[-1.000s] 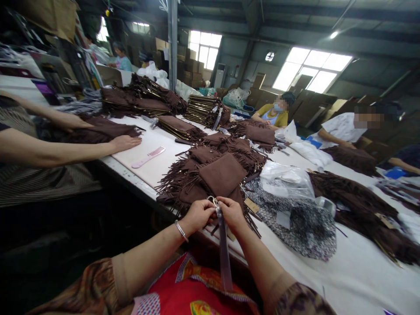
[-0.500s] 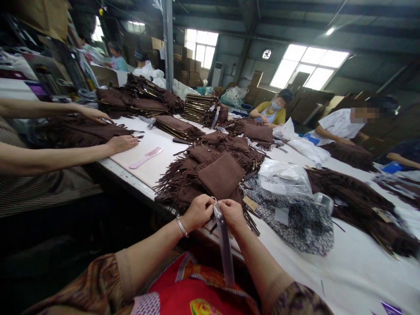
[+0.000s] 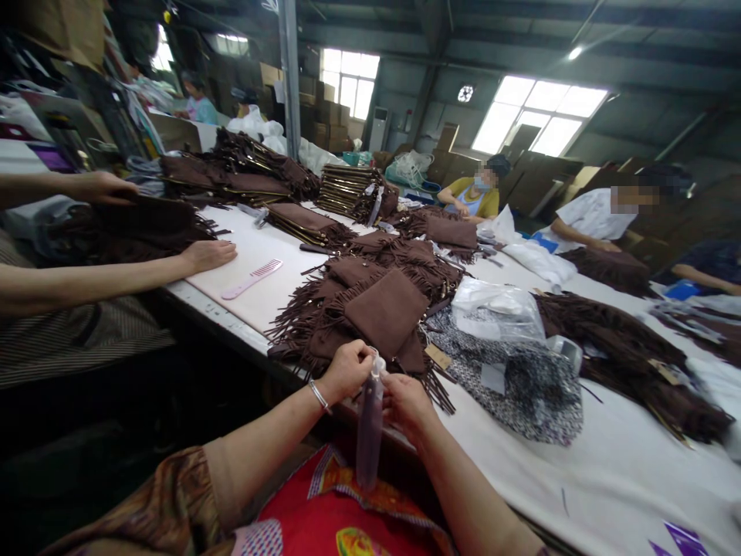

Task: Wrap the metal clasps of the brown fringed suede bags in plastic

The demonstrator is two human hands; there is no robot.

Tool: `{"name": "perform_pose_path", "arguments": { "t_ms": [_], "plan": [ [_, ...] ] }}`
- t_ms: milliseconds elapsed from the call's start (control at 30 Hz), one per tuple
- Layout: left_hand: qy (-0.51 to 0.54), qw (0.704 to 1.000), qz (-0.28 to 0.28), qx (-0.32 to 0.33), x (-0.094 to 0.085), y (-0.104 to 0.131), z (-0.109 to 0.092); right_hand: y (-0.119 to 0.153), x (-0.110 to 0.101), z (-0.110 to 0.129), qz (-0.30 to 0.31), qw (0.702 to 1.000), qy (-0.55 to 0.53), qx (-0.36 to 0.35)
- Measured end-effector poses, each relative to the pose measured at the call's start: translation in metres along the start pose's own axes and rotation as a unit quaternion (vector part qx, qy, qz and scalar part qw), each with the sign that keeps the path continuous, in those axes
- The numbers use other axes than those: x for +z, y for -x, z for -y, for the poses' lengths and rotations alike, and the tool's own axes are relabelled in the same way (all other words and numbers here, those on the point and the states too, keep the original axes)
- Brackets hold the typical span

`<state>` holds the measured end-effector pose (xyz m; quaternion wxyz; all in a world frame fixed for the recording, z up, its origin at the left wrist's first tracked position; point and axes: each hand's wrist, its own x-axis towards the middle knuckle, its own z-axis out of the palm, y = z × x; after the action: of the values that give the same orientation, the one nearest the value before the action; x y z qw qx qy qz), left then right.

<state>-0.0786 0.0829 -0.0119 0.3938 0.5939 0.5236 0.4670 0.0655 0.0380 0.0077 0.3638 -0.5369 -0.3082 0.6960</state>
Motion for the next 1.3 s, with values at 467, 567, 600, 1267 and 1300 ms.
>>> {"name": "perform_pose_path", "arguments": {
  "t_ms": [467,567,600,1267,1300],
  "plan": [
    [0.197,0.951,0.068,-0.23,0.005,0.07,-0.009,-0.039,0.012,0.004,-0.13,0.986,-0.102,-0.016],
    [0.31,0.887,0.142,-0.312,0.002,0.076,-0.008,-0.039,0.013,0.005,-0.148,0.984,-0.102,-0.01],
    [0.33,0.874,0.15,-0.324,0.001,0.076,-0.008,-0.04,0.014,0.006,-0.152,0.983,-0.101,-0.01],
    [0.254,0.876,0.171,-0.372,-0.008,0.076,-0.018,-0.033,-0.009,-0.006,-0.219,0.965,0.054,-0.137],
    [0.269,0.87,0.17,-0.376,-0.008,0.074,-0.017,-0.03,-0.012,-0.005,-0.218,0.963,0.06,-0.145]
  ]
}}
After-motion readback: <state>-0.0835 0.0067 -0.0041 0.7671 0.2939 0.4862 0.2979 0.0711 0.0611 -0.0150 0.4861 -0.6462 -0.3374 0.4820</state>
